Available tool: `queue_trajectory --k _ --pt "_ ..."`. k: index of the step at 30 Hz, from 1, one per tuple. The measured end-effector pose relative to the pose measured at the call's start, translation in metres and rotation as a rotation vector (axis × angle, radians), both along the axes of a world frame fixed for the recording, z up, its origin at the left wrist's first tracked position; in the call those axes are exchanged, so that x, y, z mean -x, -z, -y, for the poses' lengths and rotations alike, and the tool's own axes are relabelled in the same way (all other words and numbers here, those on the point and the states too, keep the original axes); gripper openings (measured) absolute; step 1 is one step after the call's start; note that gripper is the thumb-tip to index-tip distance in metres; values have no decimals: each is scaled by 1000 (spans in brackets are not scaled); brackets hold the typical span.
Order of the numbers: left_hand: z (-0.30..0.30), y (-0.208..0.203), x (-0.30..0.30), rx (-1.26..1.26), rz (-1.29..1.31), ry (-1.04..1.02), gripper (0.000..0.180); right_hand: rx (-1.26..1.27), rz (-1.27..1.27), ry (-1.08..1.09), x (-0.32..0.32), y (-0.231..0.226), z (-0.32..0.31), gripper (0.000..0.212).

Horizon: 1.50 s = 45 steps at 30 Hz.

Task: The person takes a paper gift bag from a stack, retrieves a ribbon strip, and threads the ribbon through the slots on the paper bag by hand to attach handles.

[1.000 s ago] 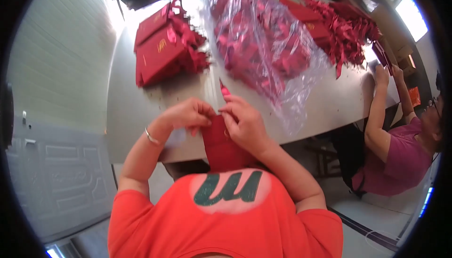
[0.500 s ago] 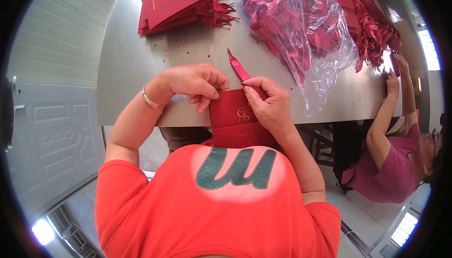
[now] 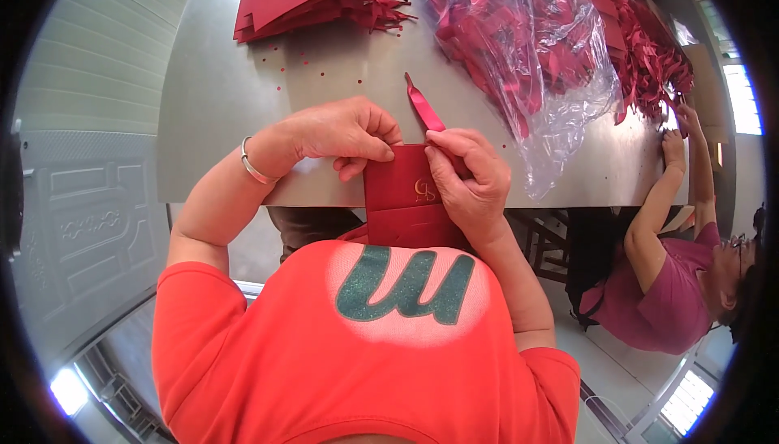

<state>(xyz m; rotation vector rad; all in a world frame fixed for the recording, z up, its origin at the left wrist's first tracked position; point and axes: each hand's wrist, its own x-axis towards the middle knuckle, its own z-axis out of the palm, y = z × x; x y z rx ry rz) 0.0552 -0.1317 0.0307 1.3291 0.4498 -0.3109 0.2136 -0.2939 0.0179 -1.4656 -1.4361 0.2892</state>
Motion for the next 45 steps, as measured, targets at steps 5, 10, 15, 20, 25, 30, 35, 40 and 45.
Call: queue_trajectory --k 5,10,15,20,25,30,35,40,45 --pt "5 -1 0 -42 -9 -44 14 70 -56 -62 0 1 1 17" --pt "7 -2 0 -93 -22 -52 15 90 -46 -51 3 -8 2 17" --pt "12 -2 -2 -126 -20 -109 16 45 -72 -39 9 -14 5 17" --pt "16 0 -2 -173 -6 -126 18 66 142 -166 12 -13 1 16" --pt "7 3 -1 -70 -33 -100 20 120 123 -128 14 -9 -2 13" --pt "5 2 0 -29 -38 -98 23 159 119 -58 14 -6 -4 12" --pt "5 4 0 -49 -25 -85 22 182 162 -45 17 -9 -8 9" --pt "10 1 0 -92 -22 -94 21 259 242 -40 21 -19 -12 6" --pt "12 0 1 -152 1 -94 23 397 357 -82 29 -29 -21 8"
